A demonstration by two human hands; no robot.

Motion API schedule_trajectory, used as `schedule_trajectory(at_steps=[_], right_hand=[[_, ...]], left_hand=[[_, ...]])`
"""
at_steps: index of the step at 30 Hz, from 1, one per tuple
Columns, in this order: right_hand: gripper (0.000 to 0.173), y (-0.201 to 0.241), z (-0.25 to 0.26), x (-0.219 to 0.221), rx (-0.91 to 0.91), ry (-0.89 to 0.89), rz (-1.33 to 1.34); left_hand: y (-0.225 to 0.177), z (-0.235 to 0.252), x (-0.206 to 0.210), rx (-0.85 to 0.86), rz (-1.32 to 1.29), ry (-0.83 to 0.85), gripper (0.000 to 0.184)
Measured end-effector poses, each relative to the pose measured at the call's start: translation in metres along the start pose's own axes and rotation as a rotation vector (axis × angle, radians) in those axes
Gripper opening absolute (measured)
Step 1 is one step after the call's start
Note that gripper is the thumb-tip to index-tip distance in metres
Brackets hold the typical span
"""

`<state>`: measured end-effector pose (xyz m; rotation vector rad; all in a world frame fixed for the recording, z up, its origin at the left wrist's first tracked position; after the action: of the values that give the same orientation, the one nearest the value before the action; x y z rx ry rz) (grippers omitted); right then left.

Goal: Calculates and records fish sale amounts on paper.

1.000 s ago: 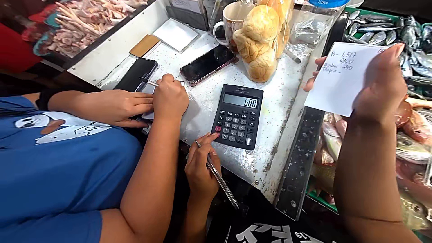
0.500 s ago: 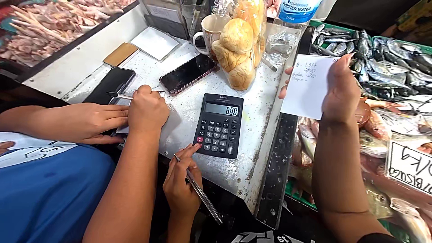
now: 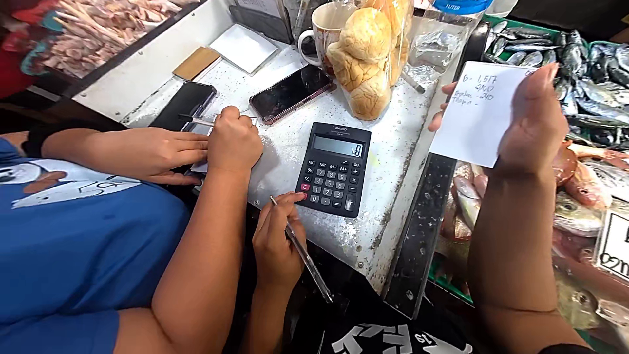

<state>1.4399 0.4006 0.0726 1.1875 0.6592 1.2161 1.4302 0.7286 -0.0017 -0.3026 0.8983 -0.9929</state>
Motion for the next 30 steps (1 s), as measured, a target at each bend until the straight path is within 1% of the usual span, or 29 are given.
schedule_trajectory(at_steps=[1,3,5,8,11,16,21,25,27,30], right_hand=[[0.062,-0.005,0.002,-0.003,-0.044,0.066,0.023],[0.061,-0.008,0.005,-0.003,-0.082,0.099,0.06],[0.063,-0.01,0.007,-0.004,-0.098,0.09,0.06],[0.061,-0.014,0.008,-0.006,-0.121,0.073,0.062],[0.065,-0.017,0.008,-0.007,-0.113,0.055,0.063],[0.066,-0.018,0.007,-0.009,-0.096,0.046,0.085],[0.062,-0.018,0.006,-0.011,-0.108,0.045,0.098],[0.065,-0.02,0.007,-0.01,-0.109,0.038,0.116],[0.066,-0.021,0.007,-0.01,-0.109,0.034,0.107],[0.062,-0.021,0.007,-0.01,-0.1,0.029,0.111]], left_hand=[[0.0,0.0,0.001,-0.007,-0.004,-0.007,0.012],[-0.002,-0.001,0.003,-0.005,-0.001,0.002,0.011],[-0.004,-0.002,0.007,0.014,0.004,0.027,0.015],[-0.007,-0.002,0.013,0.034,0.01,0.07,0.017],[-0.012,0.006,0.016,0.042,0.03,0.1,0.018],[-0.016,0.015,0.018,0.038,0.051,0.092,0.018],[-0.019,0.008,0.018,0.093,-0.003,0.084,0.023],[-0.015,0.01,0.02,0.035,0.049,0.079,0.02],[-0.014,0.012,0.022,-0.002,0.079,0.115,0.019],[-0.013,0.015,0.023,-0.023,0.071,0.145,0.016]])
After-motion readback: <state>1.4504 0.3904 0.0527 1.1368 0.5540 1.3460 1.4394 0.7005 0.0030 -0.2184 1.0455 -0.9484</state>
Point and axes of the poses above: each hand's wrist, its own z-axis towards the middle knuckle, its own x-axis out of the palm, y = z × x, the point moved 4 cm from there along z, towards the middle knuckle, and after that the axes turned 3 degrees about -x, right-handed, at the moved point
